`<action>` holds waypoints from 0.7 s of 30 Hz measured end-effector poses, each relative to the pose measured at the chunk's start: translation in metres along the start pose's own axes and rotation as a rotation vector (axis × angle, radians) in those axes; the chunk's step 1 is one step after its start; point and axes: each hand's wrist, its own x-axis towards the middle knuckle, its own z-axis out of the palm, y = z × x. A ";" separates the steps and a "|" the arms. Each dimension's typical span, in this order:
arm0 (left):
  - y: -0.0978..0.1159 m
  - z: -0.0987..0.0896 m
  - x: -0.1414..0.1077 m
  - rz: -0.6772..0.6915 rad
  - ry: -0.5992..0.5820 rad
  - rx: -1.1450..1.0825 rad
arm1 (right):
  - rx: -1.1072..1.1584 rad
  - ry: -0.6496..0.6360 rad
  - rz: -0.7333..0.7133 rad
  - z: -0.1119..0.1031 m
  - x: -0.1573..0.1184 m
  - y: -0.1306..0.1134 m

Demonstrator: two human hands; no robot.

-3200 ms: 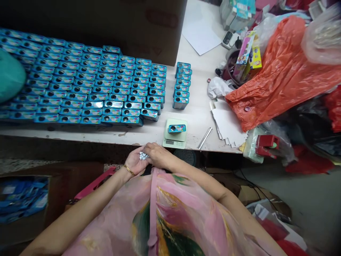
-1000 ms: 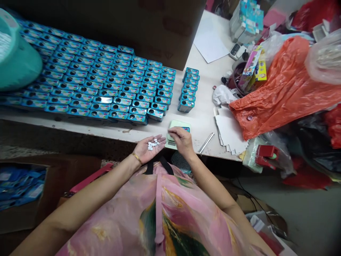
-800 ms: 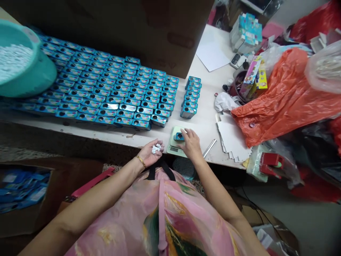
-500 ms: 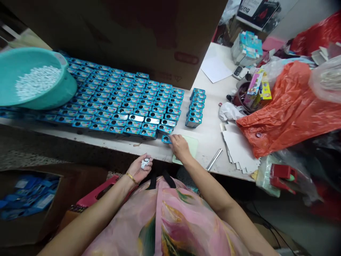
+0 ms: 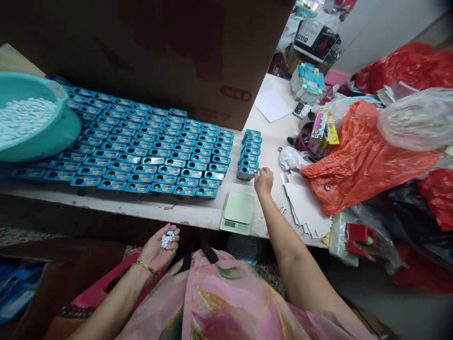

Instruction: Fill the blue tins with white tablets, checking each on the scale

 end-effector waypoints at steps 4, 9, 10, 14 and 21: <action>-0.007 0.005 0.000 0.008 0.015 0.004 | 0.009 -0.022 -0.113 0.015 -0.003 -0.014; -0.006 0.007 0.001 0.025 -0.025 0.023 | 0.307 -0.008 -0.212 0.020 0.000 -0.011; -0.005 0.007 0.001 0.030 -0.030 0.025 | 0.353 0.016 -0.205 0.018 0.002 -0.006; -0.002 0.004 0.000 0.046 0.000 0.028 | 0.281 0.006 -0.215 0.007 0.003 0.007; -0.006 0.010 -0.001 0.041 0.036 0.014 | -0.126 -0.150 -0.339 0.011 0.011 -0.021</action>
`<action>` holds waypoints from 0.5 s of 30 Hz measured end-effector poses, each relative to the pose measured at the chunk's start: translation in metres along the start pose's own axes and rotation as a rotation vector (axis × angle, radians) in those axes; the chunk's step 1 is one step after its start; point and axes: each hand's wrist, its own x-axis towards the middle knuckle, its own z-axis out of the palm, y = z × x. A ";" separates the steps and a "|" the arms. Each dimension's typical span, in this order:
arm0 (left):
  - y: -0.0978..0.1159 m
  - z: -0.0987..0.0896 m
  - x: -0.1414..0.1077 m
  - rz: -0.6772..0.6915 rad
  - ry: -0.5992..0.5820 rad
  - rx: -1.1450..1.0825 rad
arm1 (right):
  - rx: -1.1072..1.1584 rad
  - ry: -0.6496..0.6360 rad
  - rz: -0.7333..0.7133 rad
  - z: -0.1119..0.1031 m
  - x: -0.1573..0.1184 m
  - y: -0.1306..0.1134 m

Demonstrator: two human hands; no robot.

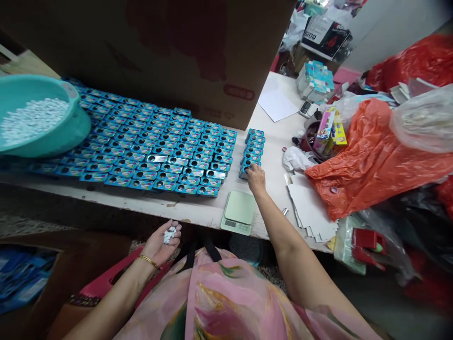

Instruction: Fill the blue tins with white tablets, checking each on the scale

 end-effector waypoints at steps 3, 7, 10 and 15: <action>0.000 0.001 -0.002 0.004 0.001 -0.003 | -0.042 -0.045 -0.049 -0.010 0.003 -0.002; 0.003 -0.006 -0.003 0.007 -0.008 0.010 | -0.060 -0.068 -0.195 -0.038 -0.024 -0.001; 0.003 -0.009 -0.001 -0.001 -0.040 0.044 | -0.065 -0.096 -0.316 -0.052 -0.060 -0.009; -0.005 0.004 0.004 -0.058 -0.109 0.095 | -0.037 -0.167 -0.348 -0.044 -0.105 -0.031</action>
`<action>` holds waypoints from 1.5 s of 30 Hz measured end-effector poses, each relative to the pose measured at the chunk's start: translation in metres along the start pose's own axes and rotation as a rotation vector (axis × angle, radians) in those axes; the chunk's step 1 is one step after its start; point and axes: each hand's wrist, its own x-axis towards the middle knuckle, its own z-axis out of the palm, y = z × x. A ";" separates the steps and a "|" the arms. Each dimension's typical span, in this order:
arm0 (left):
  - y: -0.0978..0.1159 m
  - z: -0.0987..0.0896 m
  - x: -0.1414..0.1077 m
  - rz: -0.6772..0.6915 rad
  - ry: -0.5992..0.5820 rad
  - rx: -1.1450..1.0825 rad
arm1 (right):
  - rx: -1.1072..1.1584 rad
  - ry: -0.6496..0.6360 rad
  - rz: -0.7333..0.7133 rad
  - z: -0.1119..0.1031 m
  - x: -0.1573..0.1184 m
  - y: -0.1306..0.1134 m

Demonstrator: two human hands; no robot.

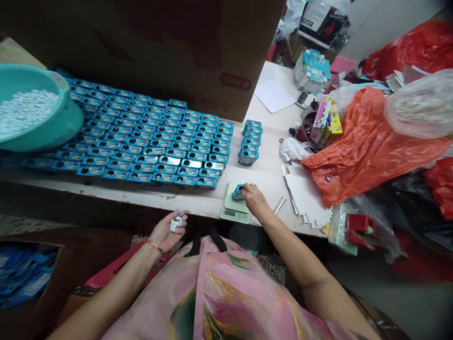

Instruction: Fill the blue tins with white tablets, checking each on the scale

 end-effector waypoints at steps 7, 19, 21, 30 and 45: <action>-0.021 0.025 0.007 -0.100 -0.089 0.066 | 0.406 0.170 0.107 0.008 -0.012 -0.010; -0.031 0.036 0.007 -0.186 -0.103 0.089 | 0.830 0.508 0.282 -0.011 -0.029 -0.033; -0.029 0.032 0.006 -0.155 -0.072 0.112 | 0.799 0.527 0.388 -0.005 -0.040 0.001; -0.031 0.034 0.004 -0.080 -0.021 0.150 | 0.648 0.320 0.274 0.025 -0.039 0.027; -0.050 0.083 0.032 -0.159 -0.177 -0.038 | 0.491 0.097 -0.079 -0.015 -0.020 -0.103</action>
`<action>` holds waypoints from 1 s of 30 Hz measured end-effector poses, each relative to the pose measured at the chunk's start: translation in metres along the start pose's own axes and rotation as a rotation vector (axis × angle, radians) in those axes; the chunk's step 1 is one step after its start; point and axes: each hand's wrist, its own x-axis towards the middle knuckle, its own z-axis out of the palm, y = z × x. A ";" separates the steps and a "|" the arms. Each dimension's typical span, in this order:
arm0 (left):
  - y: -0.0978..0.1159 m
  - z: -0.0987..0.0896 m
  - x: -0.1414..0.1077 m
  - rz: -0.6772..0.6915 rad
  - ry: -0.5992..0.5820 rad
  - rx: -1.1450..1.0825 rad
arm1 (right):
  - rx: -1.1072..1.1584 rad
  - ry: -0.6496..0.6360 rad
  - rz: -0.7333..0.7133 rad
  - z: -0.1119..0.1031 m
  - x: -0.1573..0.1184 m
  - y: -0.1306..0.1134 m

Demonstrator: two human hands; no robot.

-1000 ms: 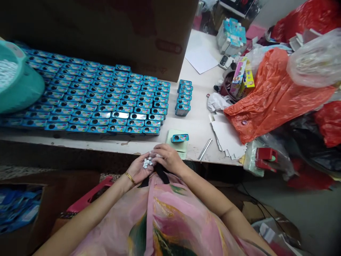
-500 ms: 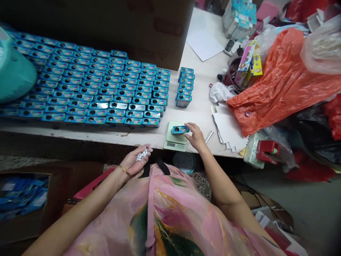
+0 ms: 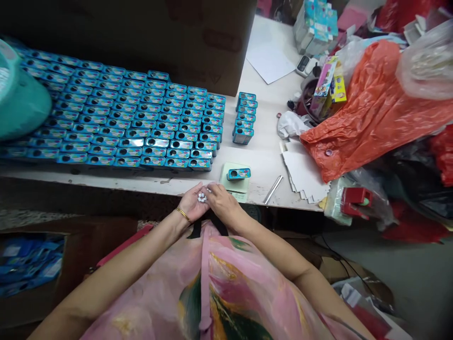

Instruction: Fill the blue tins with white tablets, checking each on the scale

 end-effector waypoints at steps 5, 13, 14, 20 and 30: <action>-0.006 0.016 0.010 0.012 0.025 0.013 | 0.008 -0.009 -0.020 -0.005 0.002 0.035; -0.002 0.034 0.037 0.036 0.002 0.064 | 0.203 0.258 0.136 -0.027 0.007 0.076; 0.000 0.034 0.040 0.045 0.027 0.074 | 0.193 0.269 0.159 -0.030 0.007 0.082; 0.008 0.023 0.041 0.088 0.148 0.079 | -0.039 0.130 0.228 -0.029 0.010 0.100; 0.012 0.012 0.016 0.086 0.126 0.070 | 0.088 0.149 0.217 -0.035 0.005 0.094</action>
